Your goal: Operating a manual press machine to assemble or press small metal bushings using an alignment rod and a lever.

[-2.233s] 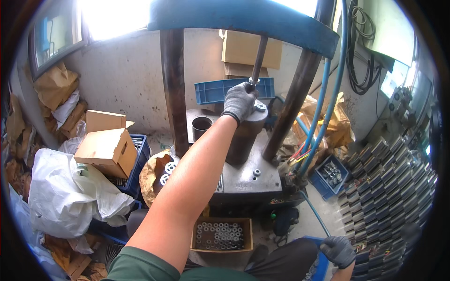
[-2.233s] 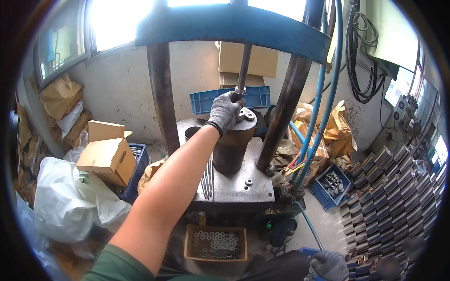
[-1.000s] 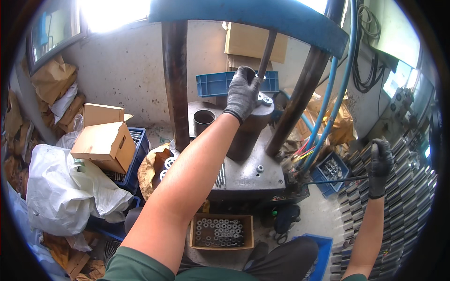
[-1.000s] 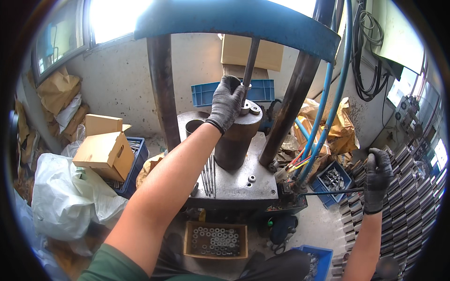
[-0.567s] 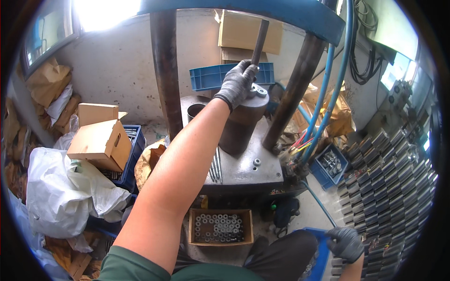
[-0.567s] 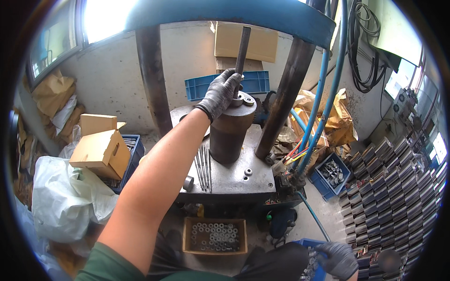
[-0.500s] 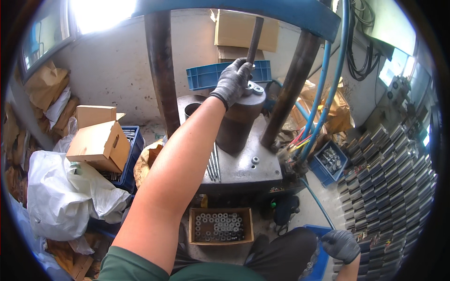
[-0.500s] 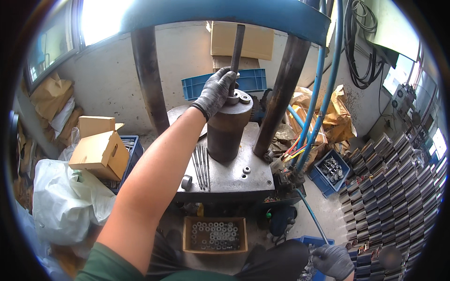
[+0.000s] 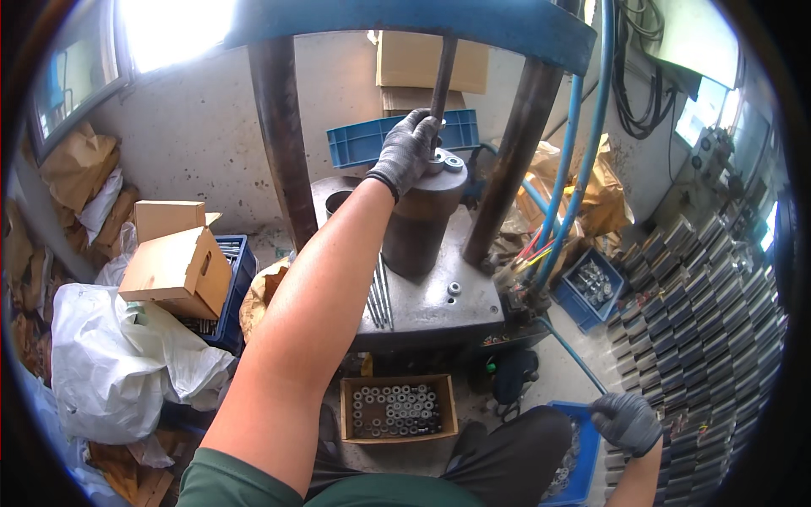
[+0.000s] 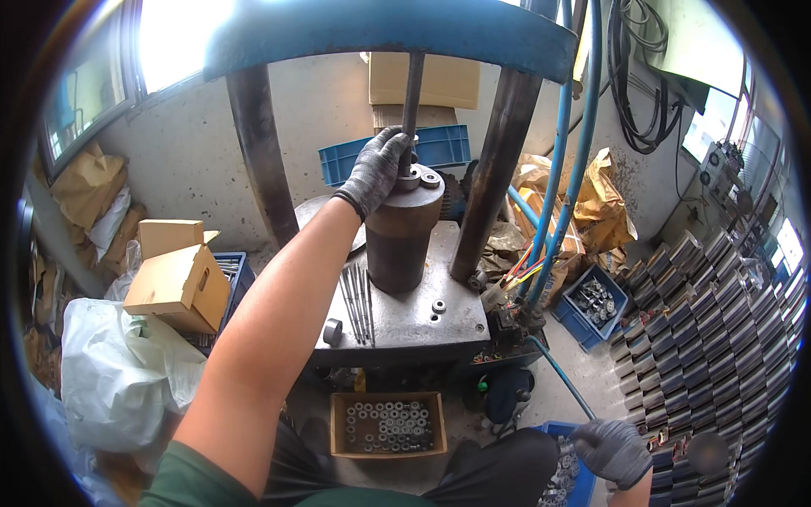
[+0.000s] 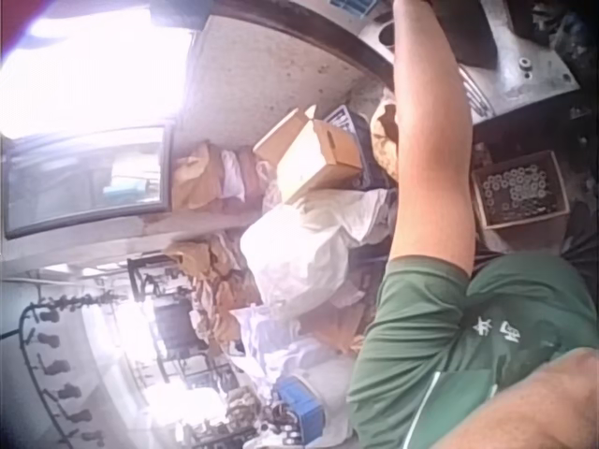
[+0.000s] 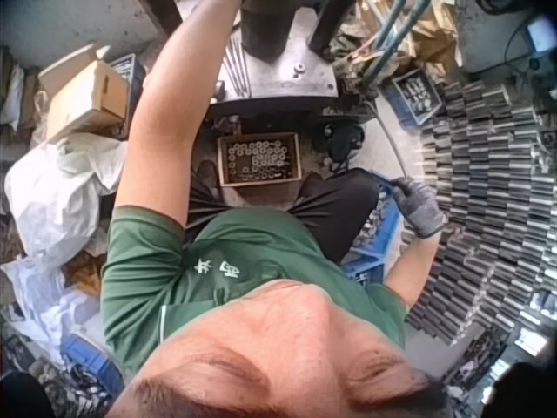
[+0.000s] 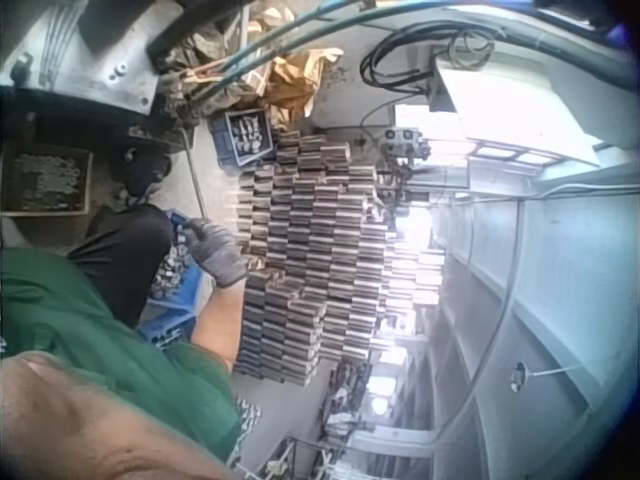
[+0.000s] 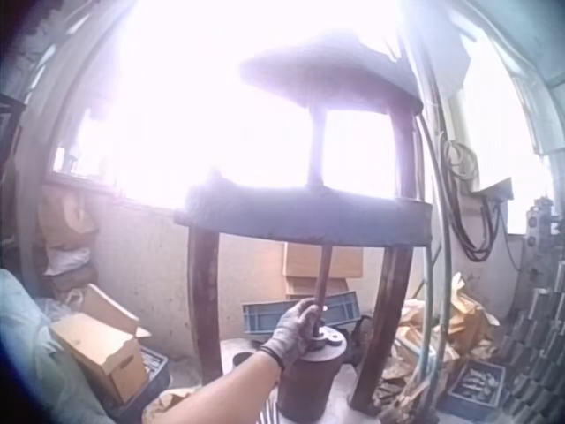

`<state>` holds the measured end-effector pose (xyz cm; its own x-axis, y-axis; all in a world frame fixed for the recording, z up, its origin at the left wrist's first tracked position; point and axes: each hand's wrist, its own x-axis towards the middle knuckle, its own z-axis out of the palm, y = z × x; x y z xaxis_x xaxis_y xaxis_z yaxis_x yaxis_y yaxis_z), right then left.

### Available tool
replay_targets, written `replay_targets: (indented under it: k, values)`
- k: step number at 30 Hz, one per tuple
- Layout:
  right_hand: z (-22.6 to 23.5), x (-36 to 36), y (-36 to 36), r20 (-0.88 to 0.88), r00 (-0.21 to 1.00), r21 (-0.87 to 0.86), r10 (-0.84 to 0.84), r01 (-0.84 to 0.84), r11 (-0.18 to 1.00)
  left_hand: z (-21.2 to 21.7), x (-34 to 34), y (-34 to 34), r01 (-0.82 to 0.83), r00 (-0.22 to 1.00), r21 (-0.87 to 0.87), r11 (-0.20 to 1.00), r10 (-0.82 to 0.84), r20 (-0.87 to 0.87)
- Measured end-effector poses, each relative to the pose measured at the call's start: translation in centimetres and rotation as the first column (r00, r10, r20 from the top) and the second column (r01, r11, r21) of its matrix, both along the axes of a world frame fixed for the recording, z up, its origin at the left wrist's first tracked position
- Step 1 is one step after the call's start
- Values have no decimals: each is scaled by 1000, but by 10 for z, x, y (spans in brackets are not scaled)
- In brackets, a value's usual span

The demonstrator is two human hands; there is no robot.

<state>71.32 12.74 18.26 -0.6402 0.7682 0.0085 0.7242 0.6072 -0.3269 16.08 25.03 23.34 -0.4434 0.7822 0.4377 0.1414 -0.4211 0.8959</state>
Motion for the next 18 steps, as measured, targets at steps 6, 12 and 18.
replay_targets:
  k: [6,12,18]
  values:
    - [-17,12,0,208,976,-96,58,-39,995,-2,-4,4,4,1000,-3,1000,-4,-9]
    - [1,-1,-1,203,979,-123,15,10,992,-4,-6,9,0,1000,-17,1000,1,20]
    - [12,-5,2,31,998,-96,-49,52,994,-7,-9,7,-8,998,-6,1000,7,-55]
